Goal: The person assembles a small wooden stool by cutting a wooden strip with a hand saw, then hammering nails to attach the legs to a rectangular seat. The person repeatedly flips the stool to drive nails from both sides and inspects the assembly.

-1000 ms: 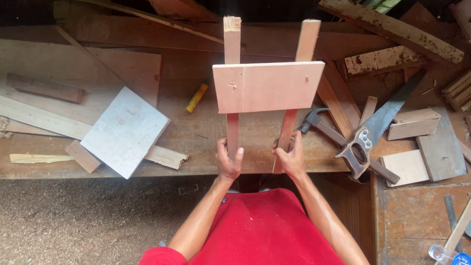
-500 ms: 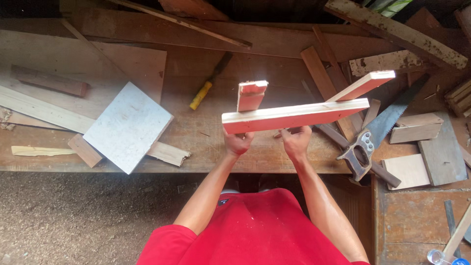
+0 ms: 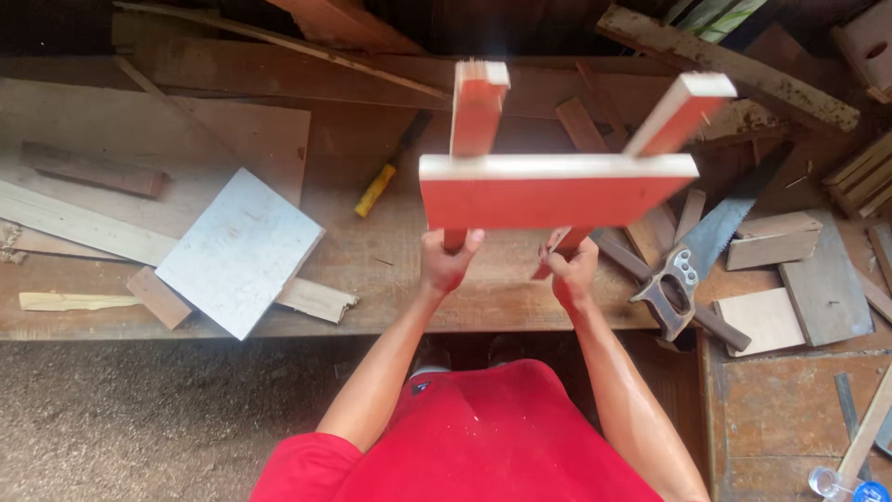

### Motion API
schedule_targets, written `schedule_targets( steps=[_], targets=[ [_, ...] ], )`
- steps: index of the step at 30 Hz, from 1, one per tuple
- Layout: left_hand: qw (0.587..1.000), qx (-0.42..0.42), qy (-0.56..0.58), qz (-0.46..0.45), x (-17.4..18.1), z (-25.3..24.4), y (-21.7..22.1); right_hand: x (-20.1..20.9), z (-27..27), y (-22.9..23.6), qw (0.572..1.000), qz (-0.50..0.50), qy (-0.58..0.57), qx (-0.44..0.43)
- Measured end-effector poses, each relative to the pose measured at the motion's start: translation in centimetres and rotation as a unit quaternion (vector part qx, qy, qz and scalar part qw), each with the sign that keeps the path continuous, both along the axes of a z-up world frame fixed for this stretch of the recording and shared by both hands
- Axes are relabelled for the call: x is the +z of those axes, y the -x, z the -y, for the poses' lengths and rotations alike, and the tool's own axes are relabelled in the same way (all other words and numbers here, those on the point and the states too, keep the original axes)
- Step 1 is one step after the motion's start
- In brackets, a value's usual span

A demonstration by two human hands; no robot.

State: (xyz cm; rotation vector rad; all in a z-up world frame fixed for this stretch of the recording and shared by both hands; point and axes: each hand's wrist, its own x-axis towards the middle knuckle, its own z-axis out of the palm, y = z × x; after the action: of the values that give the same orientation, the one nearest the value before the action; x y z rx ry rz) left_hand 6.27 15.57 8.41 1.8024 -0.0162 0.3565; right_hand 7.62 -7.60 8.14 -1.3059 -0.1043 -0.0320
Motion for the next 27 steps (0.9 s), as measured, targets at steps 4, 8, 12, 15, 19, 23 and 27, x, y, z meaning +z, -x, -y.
schedule_targets(
  steps=[4,8,12,15,19,23,27],
  targets=[
    [0.988,-0.003,0.129,-0.087,1.0,-0.3,1.6,-1.0,0.5,1.3,0.985,-0.11,0.115,-0.06],
    [0.946,0.009,0.204,-0.252,0.5,-0.5,3.3,-2.8,-0.6,2.7,0.949,-0.252,0.172,-0.083],
    [0.934,0.03,0.232,-0.27,-0.5,0.2,3.4,-3.2,-2.3,2.8,0.943,-0.277,0.166,-0.086],
    [0.925,0.022,0.266,-0.27,-1.3,1.1,4.1,-3.1,-3.5,3.6,0.947,-0.283,0.126,-0.083],
    [0.916,0.025,0.266,-0.3,-1.6,0.8,3.7,-2.1,-4.1,3.2,0.937,-0.317,0.128,-0.078],
    [0.929,0.017,0.24,-0.281,-1.5,-0.4,3.5,-1.6,-4.0,3.3,0.941,-0.295,0.153,-0.06],
    [0.929,0.014,0.24,-0.281,-0.8,0.2,3.5,-1.5,-4.2,3.0,0.938,-0.311,0.131,-0.077]
  ],
)
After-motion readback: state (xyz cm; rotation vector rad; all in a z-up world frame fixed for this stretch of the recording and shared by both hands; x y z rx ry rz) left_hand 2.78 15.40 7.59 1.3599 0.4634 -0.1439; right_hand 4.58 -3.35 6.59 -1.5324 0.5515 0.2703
